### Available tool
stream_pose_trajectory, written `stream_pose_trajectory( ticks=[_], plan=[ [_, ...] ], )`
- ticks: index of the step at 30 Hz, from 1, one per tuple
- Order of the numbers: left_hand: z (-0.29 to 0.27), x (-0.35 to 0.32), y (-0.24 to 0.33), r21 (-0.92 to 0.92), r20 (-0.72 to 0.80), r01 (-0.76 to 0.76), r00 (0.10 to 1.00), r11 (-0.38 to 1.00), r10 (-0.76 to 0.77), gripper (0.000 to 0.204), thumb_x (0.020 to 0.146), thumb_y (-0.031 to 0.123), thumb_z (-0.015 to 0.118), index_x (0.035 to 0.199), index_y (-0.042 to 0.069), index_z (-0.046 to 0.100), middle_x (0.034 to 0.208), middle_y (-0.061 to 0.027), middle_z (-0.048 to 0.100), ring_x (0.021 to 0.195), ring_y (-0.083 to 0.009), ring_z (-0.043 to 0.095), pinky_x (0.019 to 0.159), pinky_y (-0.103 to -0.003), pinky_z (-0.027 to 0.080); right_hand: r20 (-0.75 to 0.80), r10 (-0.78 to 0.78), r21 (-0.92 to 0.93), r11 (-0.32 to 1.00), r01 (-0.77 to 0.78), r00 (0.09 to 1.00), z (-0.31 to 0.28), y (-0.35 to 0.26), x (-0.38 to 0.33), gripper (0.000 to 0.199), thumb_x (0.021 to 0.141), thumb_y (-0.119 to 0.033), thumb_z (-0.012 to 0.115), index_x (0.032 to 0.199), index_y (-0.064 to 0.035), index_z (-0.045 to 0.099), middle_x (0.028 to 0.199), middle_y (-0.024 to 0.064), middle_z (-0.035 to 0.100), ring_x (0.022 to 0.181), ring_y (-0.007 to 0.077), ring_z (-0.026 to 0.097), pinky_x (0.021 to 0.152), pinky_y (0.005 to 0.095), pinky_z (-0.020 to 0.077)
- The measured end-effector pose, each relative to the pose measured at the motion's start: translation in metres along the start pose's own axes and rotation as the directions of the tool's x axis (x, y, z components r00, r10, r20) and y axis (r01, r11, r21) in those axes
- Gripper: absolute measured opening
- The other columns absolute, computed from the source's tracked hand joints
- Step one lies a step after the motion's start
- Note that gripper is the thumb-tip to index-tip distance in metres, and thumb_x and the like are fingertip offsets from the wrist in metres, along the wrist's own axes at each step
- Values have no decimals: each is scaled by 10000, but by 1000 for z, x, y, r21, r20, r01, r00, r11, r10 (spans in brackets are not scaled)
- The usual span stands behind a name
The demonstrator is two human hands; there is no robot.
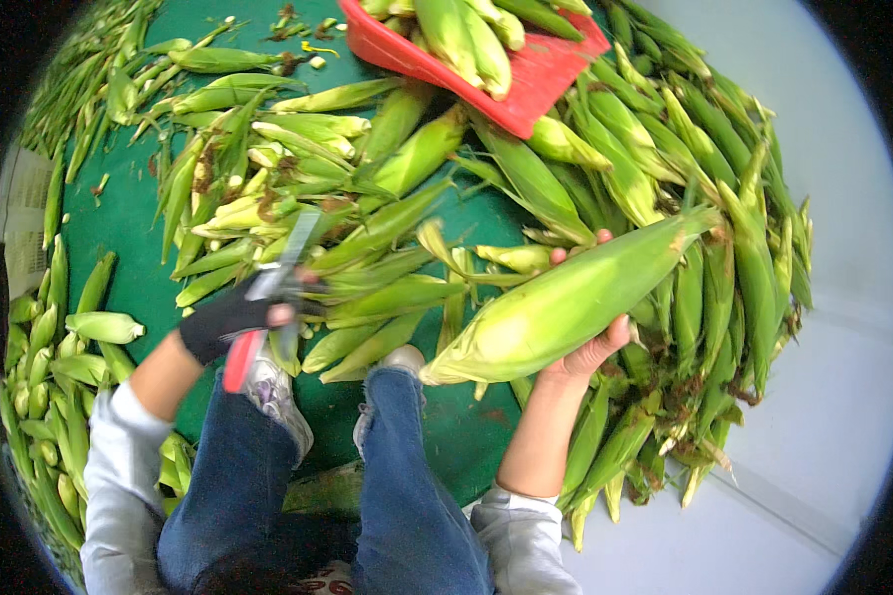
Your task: The person trims the stalks and tips of corn ears using shears, peels off the outer husks by hand, and places the trimmed corn into a tray and onto piles.
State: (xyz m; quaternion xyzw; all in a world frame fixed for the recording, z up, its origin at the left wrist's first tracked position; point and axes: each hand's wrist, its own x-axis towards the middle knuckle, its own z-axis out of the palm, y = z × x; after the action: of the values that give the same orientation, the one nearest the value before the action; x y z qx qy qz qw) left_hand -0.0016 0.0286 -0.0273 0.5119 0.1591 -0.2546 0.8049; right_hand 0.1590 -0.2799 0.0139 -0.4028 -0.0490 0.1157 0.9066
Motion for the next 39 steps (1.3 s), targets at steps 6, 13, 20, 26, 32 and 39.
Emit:
stream_pose_trajectory(
  ticks=[6,13,20,26,32,39],
  plan=[
    [56,23,-8,-11,114,-110,987,994,111,563,638,283,760,1086,63,498,1009,-6,489,935,-114,467,826,-264,384,87,104,264,957,-124,991,51,58,4,833,704,-600,560,1350,-149,288,1362,128,326,1220,316,343,974,554,295],
    [56,5,-1,702,-330,-38,868,712,371,679,649,238,702,1176,20,334,779,-172,589,684,-326,604,628,-389,476,-350,250,22,966,-259,903,23,88,-22,621,795,-499,563,1241,-100,394,1195,93,487,1064,231,480,958,403,373],
    [44,-12,-76,-313,188,229,966,922,-176,651,678,42,581,1284,70,346,1040,-65,515,978,-149,524,830,-259,420,-251,-34,-9,999,33,967,12,72,-25,579,744,-301,596,1241,-99,377,1137,91,498,1102,321,458,984,491,333],
    [69,6,-36,-390,151,85,988,917,-28,462,801,106,539,1232,43,383,936,-23,542,800,-79,527,712,-220,432,86,-59,-18,998,61,995,27,62,-20,682,679,-296,647,1258,-94,349,1152,93,492,1084,313,476,974,545,318],
    [64,-14,-63,218,124,-107,989,970,81,471,781,259,612,1156,24,450,1012,-122,544,884,-209,556,752,-306,452,41,-100,-263,959,108,994,28,66,-20,652,703,-267,629,1249,-54,344,1135,147,484,1058,287,499,920,469,414],
    [52,-12,-17,928,11,-256,745,270,667,832,598,388,771,1212,5,359,1070,-216,500,853,-385,560,745,-394,468,-183,103,-112,986,-124,978,26,78,-32,561,728,-306,613,1186,-49,417,1048,129,543,971,283,544,929,476,410]
  ],
)
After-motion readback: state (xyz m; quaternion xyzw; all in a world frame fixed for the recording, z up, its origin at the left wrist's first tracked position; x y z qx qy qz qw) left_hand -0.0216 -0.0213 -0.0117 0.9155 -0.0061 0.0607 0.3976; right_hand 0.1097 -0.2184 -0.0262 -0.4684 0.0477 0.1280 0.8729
